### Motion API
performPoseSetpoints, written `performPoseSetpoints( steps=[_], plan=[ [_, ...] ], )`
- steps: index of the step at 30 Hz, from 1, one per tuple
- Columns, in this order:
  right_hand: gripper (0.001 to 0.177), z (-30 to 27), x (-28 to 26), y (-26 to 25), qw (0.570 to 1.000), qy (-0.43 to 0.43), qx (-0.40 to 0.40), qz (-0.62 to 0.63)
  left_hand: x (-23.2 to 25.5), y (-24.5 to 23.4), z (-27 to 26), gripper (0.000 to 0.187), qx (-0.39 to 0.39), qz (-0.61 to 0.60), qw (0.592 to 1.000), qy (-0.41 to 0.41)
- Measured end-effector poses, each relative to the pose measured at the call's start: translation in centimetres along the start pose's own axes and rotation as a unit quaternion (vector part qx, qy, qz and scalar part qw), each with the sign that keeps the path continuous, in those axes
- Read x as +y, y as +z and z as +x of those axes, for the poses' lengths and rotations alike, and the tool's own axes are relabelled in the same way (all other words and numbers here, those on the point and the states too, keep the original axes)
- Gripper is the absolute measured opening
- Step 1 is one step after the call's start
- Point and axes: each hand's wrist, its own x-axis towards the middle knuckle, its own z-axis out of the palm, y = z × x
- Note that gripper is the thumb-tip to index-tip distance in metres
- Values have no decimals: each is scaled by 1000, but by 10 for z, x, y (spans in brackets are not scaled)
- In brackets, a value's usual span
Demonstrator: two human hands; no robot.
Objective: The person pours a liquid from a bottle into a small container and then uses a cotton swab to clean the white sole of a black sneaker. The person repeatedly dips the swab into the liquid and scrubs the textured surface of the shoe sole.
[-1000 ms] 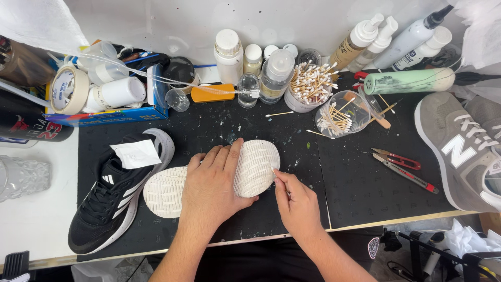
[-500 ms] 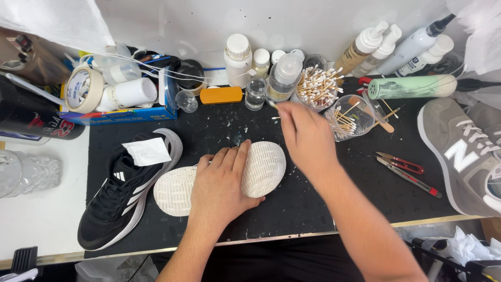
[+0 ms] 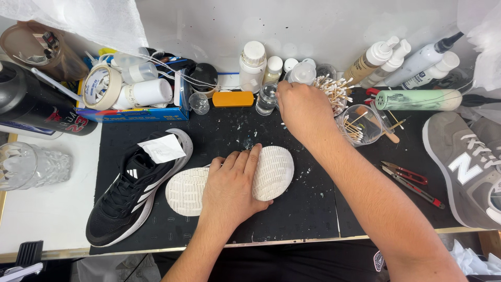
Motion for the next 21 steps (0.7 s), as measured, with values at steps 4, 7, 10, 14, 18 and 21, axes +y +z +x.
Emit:
performPoseSetpoints(
  steps=[4,7,10,14,18,21],
  plan=[
    [21,0,0,-2,1000,-3,10,6,0,-1,0,133,-15,-1,1000,-3],
    [18,-17,-1,-10,996,15,50,72,0,-1,0,133,-17,-3,1000,-6],
    [13,-57,-4,-18,981,15,113,154,0,-3,1,133,-3,-4,1000,-1],
    [19,-121,-14,-11,922,170,20,346,-1,-6,0,129,21,-34,999,3],
    [24,-163,-28,21,867,261,25,423,-1,-8,-1,124,19,-47,999,-1],
    [25,-183,-38,36,860,276,14,430,0,-7,1,124,24,-45,999,0]
  ],
)
